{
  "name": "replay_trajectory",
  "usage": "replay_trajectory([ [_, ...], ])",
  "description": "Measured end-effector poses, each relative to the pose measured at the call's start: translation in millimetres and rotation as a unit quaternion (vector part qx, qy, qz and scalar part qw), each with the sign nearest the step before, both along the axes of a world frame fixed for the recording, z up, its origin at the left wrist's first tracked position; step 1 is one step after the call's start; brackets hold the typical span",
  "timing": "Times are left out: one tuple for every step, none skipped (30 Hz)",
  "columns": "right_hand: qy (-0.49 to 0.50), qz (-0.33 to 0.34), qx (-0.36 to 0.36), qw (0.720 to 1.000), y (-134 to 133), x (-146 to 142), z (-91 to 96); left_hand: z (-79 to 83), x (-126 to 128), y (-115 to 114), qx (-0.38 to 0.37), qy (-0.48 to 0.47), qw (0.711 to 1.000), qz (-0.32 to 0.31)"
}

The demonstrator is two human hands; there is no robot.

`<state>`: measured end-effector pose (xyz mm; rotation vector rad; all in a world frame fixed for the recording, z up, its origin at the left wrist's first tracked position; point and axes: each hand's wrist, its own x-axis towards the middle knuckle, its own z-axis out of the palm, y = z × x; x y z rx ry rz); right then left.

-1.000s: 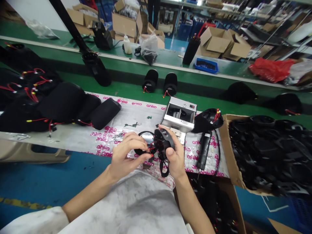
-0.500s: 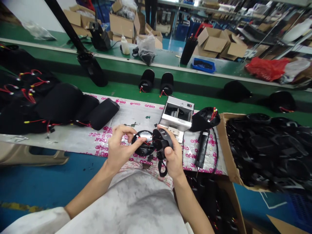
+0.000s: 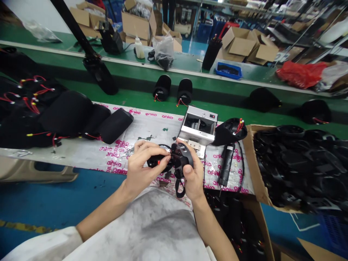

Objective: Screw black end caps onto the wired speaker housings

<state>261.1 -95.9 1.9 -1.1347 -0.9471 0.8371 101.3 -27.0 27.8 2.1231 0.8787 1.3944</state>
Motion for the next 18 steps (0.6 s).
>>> replay_trajectory([
  [0.001,-0.005,0.002,1.000,0,0,0.6,0.1,1,0,-0.001,-0.003,1.000,-0.005],
  [0.002,-0.008,0.004,1.000,0,-1,1.2,0.2,1,0,-0.001,-0.005,1.000,-0.010],
  [0.001,-0.011,0.004,1.000,0,-1,1.9,0.4,1,0,-0.002,-0.006,1.000,-0.016],
  [-0.001,-0.014,0.003,1.000,1,-1,2.6,0.7,1,1,-0.003,-0.005,1.000,-0.023],
  [-0.005,-0.015,0.001,1.000,1,-1,3.2,0.9,0,2,-0.004,-0.004,0.999,-0.032],
  [-0.011,-0.017,-0.002,1.000,2,-1,3.6,1.2,-1,3,-0.004,-0.002,0.999,-0.045],
  [-0.015,-0.018,-0.002,1.000,3,-1,3.8,1.6,-2,4,-0.005,0.002,0.998,-0.058],
  [-0.016,-0.019,-0.002,1.000,3,-1,3.9,2.0,-3,5,-0.005,0.007,0.997,-0.072],
  [-0.013,-0.018,0.000,1.000,3,-1,3.9,2.4,-5,7,-0.005,0.012,0.996,-0.084],
  [-0.009,-0.017,0.002,1.000,4,-1,3.9,2.9,-6,8,-0.003,0.016,0.995,-0.095],
  [-0.007,-0.014,0.004,1.000,4,-1,4.1,3.4,-8,9,-0.001,0.020,0.994,-0.105],
  [-0.005,-0.013,0.006,1.000,4,-1,4.6,3.7,-9,11,0.002,0.024,0.993,-0.115],
  [-0.007,-0.011,0.006,1.000,4,-1,5.4,3.9,-9,12,0.004,0.029,0.992,-0.122],
  [-0.011,-0.007,0.007,1.000,4,-1,6.5,3.8,-9,12,0.004,0.033,0.991,-0.127],
  [-0.016,-0.003,0.008,1.000,4,-1,7.9,3.3,-9,13,0.001,0.037,0.991,-0.130],
  [-0.023,0.001,0.009,1.000,4,-1,9.4,2.5,-8,13,-0.005,0.039,0.991,-0.128],
  [-0.030,0.003,0.010,0.999,4,-1,10.7,1.3,-8,13,-0.012,0.036,0.992,-0.122],
  [-0.037,0.004,0.010,0.999,5,0,11.7,-0.1,-7,12,-0.022,0.030,0.993,-0.111],
])
